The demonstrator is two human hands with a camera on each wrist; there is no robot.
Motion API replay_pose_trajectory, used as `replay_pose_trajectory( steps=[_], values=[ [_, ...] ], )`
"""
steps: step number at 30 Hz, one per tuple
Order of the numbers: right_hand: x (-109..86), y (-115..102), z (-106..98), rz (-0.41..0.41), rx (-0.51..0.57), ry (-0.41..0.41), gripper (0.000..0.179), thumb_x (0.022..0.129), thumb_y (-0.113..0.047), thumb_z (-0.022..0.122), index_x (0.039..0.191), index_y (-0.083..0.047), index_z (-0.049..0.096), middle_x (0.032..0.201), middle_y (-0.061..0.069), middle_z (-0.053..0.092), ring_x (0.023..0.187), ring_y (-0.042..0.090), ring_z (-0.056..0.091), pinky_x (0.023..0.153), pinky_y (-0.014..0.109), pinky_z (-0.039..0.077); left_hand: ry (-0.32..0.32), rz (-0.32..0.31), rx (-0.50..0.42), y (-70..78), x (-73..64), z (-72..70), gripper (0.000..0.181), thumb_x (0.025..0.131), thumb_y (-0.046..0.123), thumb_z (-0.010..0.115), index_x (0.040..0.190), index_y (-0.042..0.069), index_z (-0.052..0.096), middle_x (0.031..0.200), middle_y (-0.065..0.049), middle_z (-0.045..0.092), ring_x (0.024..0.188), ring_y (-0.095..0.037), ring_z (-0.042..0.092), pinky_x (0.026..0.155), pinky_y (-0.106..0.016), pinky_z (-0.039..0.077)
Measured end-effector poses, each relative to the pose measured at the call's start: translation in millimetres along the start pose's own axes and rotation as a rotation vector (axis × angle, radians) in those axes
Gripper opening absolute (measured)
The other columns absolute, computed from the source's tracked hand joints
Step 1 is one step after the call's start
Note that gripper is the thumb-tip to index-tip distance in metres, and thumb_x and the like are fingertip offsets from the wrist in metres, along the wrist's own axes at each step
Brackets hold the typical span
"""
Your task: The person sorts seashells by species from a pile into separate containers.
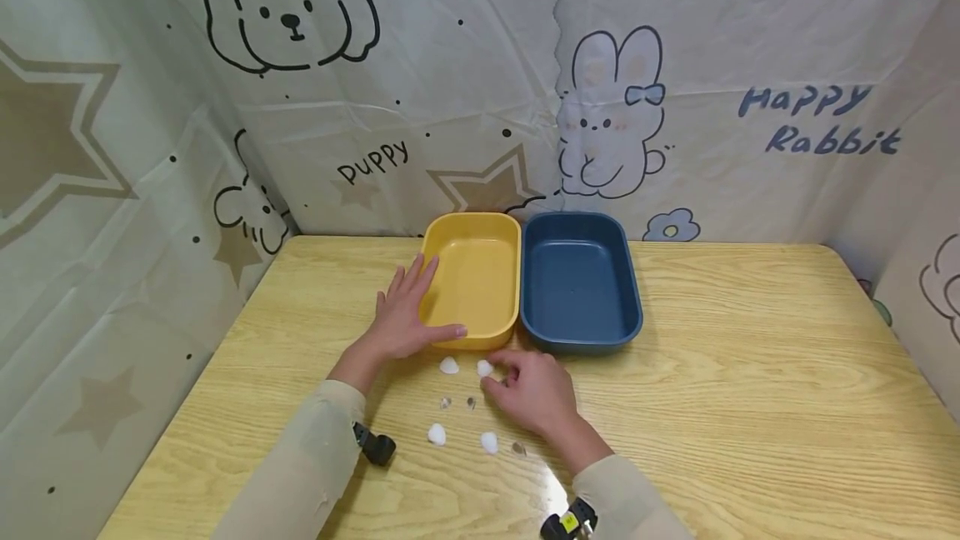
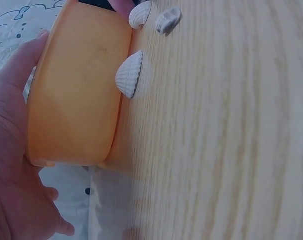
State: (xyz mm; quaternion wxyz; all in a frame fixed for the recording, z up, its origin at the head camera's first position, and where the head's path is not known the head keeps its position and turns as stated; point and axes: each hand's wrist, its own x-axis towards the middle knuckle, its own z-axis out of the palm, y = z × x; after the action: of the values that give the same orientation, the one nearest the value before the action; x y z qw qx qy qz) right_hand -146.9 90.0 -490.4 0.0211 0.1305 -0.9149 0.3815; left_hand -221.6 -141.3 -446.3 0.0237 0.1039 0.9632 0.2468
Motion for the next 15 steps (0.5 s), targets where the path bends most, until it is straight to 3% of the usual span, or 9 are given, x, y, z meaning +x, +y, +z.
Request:
replay_pose_trajectory(
  steps=[15],
  values=[
    [-1.8, 1.2, 2.7, -0.006, -0.051, 0.019, 0.011, 0.08, -0.037, 0.085, 0.084, -0.031, 0.076, 0.052, -0.013, 0.044, 0.048, 0.007, 0.042, 0.048, 0.031, 0.035, 0.003, 0.002, -0.002, 1.1, -1.2, 0.3, 0.122, 0.069, 0.083, 0.067, 0.162, 0.033, 0.005, 0.167, 0.001, -0.003, 0.15, -0.032, -0.008, 0.11, -0.069, 0.004]
  ],
)
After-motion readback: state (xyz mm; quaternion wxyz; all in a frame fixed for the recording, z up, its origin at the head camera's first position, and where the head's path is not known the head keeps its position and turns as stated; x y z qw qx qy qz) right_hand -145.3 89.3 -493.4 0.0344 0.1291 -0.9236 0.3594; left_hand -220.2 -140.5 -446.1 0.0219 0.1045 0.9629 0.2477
